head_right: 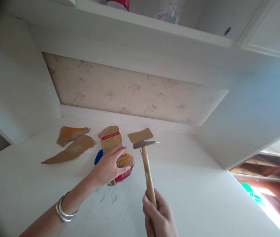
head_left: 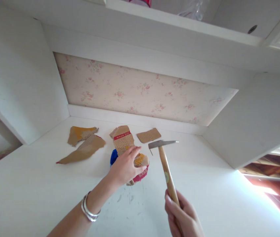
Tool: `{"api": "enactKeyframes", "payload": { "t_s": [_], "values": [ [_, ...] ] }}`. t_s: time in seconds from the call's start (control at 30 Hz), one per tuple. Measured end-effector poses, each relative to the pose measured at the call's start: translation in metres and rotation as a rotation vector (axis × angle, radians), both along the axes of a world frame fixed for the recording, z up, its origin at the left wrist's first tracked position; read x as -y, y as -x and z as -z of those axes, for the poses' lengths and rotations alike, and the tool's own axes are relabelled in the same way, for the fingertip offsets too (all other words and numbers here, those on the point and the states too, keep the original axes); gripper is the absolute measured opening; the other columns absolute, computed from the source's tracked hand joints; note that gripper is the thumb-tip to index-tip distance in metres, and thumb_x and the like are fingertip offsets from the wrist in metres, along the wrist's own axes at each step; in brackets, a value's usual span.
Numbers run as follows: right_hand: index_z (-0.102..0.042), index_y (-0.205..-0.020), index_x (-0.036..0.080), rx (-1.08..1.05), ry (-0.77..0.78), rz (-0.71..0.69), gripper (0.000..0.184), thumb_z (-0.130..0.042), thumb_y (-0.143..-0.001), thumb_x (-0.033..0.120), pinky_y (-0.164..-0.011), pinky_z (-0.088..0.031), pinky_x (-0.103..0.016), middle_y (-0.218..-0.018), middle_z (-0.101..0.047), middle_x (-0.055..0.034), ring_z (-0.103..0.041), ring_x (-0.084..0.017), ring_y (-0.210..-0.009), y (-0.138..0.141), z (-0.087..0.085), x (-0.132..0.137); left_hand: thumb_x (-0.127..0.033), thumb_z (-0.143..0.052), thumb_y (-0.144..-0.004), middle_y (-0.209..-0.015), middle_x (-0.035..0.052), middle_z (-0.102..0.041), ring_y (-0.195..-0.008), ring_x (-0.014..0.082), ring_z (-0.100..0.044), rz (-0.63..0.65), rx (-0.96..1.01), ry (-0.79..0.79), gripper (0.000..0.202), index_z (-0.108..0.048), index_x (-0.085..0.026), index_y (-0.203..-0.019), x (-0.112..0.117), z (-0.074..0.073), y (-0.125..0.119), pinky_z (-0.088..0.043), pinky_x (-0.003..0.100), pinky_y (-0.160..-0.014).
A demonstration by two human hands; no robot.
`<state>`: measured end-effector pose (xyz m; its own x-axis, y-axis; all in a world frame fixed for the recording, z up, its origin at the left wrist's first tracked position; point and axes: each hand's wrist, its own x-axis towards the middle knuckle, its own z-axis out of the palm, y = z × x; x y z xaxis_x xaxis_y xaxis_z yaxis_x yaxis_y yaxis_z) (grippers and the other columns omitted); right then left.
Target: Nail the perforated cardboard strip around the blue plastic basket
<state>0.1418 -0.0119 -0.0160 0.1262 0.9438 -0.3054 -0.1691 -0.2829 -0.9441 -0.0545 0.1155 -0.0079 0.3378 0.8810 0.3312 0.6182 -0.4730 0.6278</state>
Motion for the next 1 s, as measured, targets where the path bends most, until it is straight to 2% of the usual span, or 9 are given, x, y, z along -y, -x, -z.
{"api": "enactKeyframes", "payload": {
  "t_s": [0.13, 0.23, 0.33, 0.4, 0.53, 0.63, 0.77, 0.87, 1.0],
  "values": [
    [-0.047, -0.074, 0.023, -0.151, -0.194, 0.115, 0.039, -0.074, -0.076, 0.051, -0.024, -0.026, -0.015, -0.054, -0.045, 0.0112, -0.03, -0.003, -0.028, -0.01, 0.006, -0.062, -0.042, -0.071, -0.077, -0.134, 0.0078, -0.056, -0.112, 0.0232, -0.062, 0.004, 0.043, 0.062, 0.067, -0.047, -0.023, -0.137, -0.001, -0.003, -0.001, -0.048, 0.036, -0.101],
    [-0.048, -0.08, 0.024, -0.188, -0.218, 0.197, 0.04, -0.077, -0.071, 0.05, -0.024, -0.029, -0.015, -0.053, -0.045, 0.0131, -0.032, -0.003, -0.029, -0.025, 0.022, -0.105, -0.045, -0.067, -0.081, -0.132, 0.0087, -0.058, -0.11, 0.0225, -0.064, 0.018, 0.092, 0.079, 0.058, -0.052, -0.022, -0.132, -0.002, -0.005, 0.0, -0.049, 0.037, -0.1],
    [-0.046, -0.076, 0.024, -0.229, -0.184, 0.221, 0.043, -0.08, -0.067, 0.048, -0.024, -0.029, -0.015, -0.051, -0.045, 0.0132, -0.032, -0.003, -0.029, -0.041, 0.036, -0.126, -0.046, -0.048, -0.094, -0.124, 0.007, -0.065, -0.106, 0.0197, -0.066, 0.062, 0.174, 0.123, 0.04, -0.059, -0.023, -0.124, -0.008, -0.017, 0.006, -0.052, 0.034, -0.095],
    [-0.043, -0.072, 0.023, -0.265, -0.144, 0.213, 0.042, -0.078, -0.069, 0.047, -0.025, -0.029, -0.015, -0.049, -0.044, 0.0127, -0.032, -0.003, -0.029, -0.05, 0.04, -0.13, -0.043, -0.041, -0.097, -0.116, 0.0053, -0.07, -0.103, 0.0184, -0.067, 0.044, 0.162, 0.144, 0.037, -0.063, -0.022, -0.119, -0.016, -0.034, 0.008, -0.052, 0.031, -0.092],
    [-0.039, -0.067, 0.024, -0.327, -0.069, 0.204, 0.044, -0.075, -0.073, 0.048, -0.025, -0.025, -0.015, -0.044, -0.038, 0.0124, -0.031, -0.004, -0.029, -0.06, 0.043, -0.131, -0.036, -0.041, -0.097, -0.101, 0.0007, -0.075, -0.093, 0.0168, -0.068, 0.073, -0.158, -0.006, 0.032, -0.07, -0.024, -0.106, -0.041, -0.079, -0.007, -0.051, 0.028, -0.085],
    [-0.04, -0.069, 0.023, -0.348, -0.064, 0.208, 0.042, -0.074, -0.074, 0.047, -0.026, -0.027, -0.014, -0.046, -0.038, 0.0124, -0.03, -0.003, -0.031, -0.061, 0.046, -0.133, -0.033, -0.035, -0.099, -0.11, 0.0046, -0.073, -0.102, 0.0208, -0.066, 0.2, -0.674, -0.002, 0.037, -0.071, -0.024, -0.104, -0.061, -0.097, -0.036, -0.049, 0.032, -0.088],
    [-0.042, -0.071, 0.023, -0.338, -0.095, 0.184, 0.04, -0.074, -0.075, 0.046, -0.025, -0.03, -0.015, -0.053, -0.043, 0.0119, -0.031, -0.003, -0.032, -0.057, 0.05, -0.132, -0.047, -0.059, -0.087, -0.085, 0.0139, -0.074, -0.084, 0.0302, -0.07, 0.273, -0.921, 0.142, 0.035, -0.075, -0.016, -0.082, -0.087, -0.086, -0.08, -0.053, 0.037, -0.072],
    [-0.043, -0.073, 0.023, -0.318, -0.118, 0.151, 0.039, -0.073, -0.076, 0.047, -0.024, -0.031, -0.015, -0.054, -0.045, 0.0118, -0.033, -0.003, -0.031, -0.055, 0.05, -0.131, -0.046, -0.054, -0.092, -0.094, 0.019, -0.071, -0.094, 0.0314, -0.068, 0.25, -1.017, 0.181, 0.039, -0.073, -0.013, -0.088, -0.105, -0.067, -0.106, -0.053, 0.039, -0.079],
    [-0.044, -0.073, 0.023, -0.297, -0.121, 0.127, 0.036, -0.07, -0.078, 0.046, -0.023, -0.03, -0.015, -0.053, -0.045, 0.012, -0.033, -0.003, -0.031, -0.054, 0.051, -0.13, -0.037, -0.058, -0.094, -0.119, 0.0098, -0.062, -0.101, 0.0215, -0.063, 0.239, -1.087, 0.249, 0.031, -0.06, -0.017, -0.117, -0.122, -0.042, -0.125, -0.053, 0.042, -0.086]
  ]
}}
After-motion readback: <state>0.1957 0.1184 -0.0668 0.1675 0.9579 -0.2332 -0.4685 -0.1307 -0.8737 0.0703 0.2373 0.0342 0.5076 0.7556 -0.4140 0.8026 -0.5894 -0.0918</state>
